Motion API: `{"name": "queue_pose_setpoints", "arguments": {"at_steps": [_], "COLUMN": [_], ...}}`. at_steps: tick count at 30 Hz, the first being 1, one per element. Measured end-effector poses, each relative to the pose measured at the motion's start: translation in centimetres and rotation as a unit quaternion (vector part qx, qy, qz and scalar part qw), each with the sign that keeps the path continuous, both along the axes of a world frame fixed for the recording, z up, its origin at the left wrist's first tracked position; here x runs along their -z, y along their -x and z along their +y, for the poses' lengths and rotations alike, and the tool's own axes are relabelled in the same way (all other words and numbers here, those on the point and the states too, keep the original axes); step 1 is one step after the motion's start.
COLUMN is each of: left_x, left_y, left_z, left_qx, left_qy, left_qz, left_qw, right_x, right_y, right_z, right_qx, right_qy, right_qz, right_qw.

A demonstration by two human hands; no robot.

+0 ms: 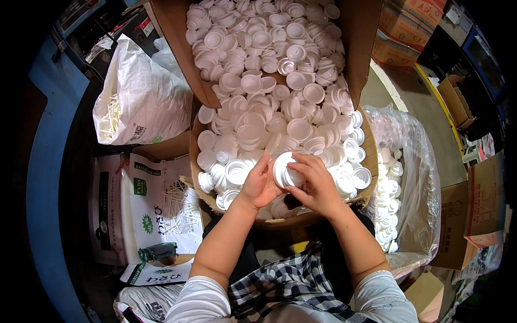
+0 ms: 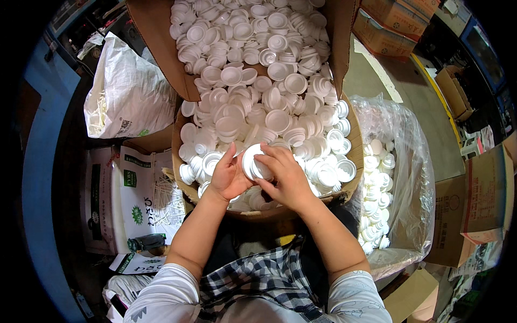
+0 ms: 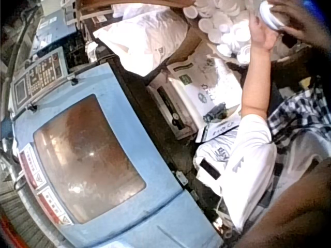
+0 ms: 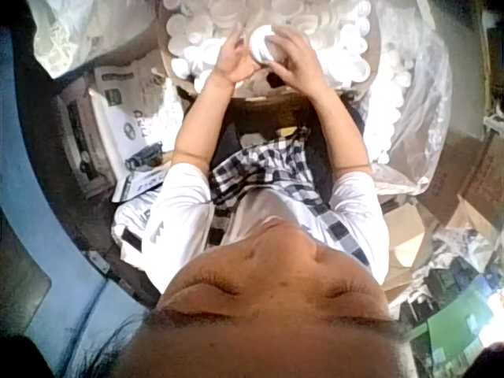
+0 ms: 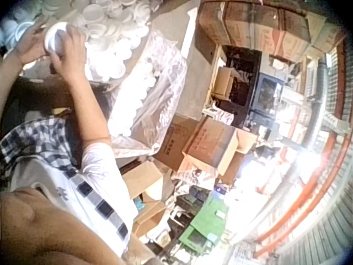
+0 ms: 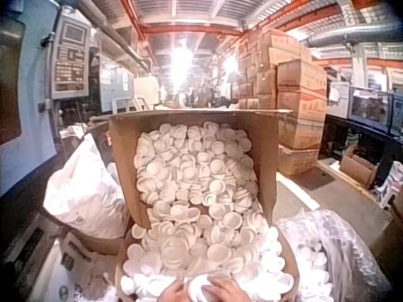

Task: The person sits on the floor and repeatedly picks up white plastic cup halves from a large cardboard box. They insert one half into another to form a complete cup, then place the assembled unit into a nearby plastic bag. The process is repeated continuously throughout the clip.

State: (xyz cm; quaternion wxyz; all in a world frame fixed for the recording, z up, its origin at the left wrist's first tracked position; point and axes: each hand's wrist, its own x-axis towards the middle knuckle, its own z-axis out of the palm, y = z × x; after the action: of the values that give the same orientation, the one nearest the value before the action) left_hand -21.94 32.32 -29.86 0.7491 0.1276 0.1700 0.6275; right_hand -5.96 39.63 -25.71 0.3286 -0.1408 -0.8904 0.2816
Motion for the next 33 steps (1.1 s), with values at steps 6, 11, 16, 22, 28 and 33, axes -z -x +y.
{"name": "queue_pose_setpoints", "arguments": {"at_steps": [6,11,16,22,28,33], "left_x": [0.2,-0.5,0.1,1.1,1.3,3.4], "left_y": [-1.1,-0.9,-1.0,-1.2,-1.5,3.4], "left_z": [0.0,0.0,0.2,0.7,1.3,3.3], "left_qx": [-0.106,-0.154,-0.145,-0.152,-0.188,-0.348], "left_qy": [0.017,-0.064,-0.091,-0.086,-0.086,0.047], "left_qz": [0.219,0.161,0.171,0.209,0.27,0.265], "left_qw": [0.97,0.973,0.97,0.962,0.94,0.898], "right_x": [1.2,0.6,1.5,1.6,0.4,3.5], "right_y": [-0.1,-0.5,-1.3,-0.8,-1.5,-6.8], "right_z": [0.4,0.8,2.0,1.5,0.7,8.3], "right_qx": [-0.03,0.076,-0.094,-0.036,0.042,0.254], "right_qy": [0.101,0.157,0.525,0.492,0.465,0.426], "right_qz": [0.023,0.059,0.104,0.117,0.105,0.338], "right_qw": [0.994,0.983,0.839,0.862,0.878,0.8]}}
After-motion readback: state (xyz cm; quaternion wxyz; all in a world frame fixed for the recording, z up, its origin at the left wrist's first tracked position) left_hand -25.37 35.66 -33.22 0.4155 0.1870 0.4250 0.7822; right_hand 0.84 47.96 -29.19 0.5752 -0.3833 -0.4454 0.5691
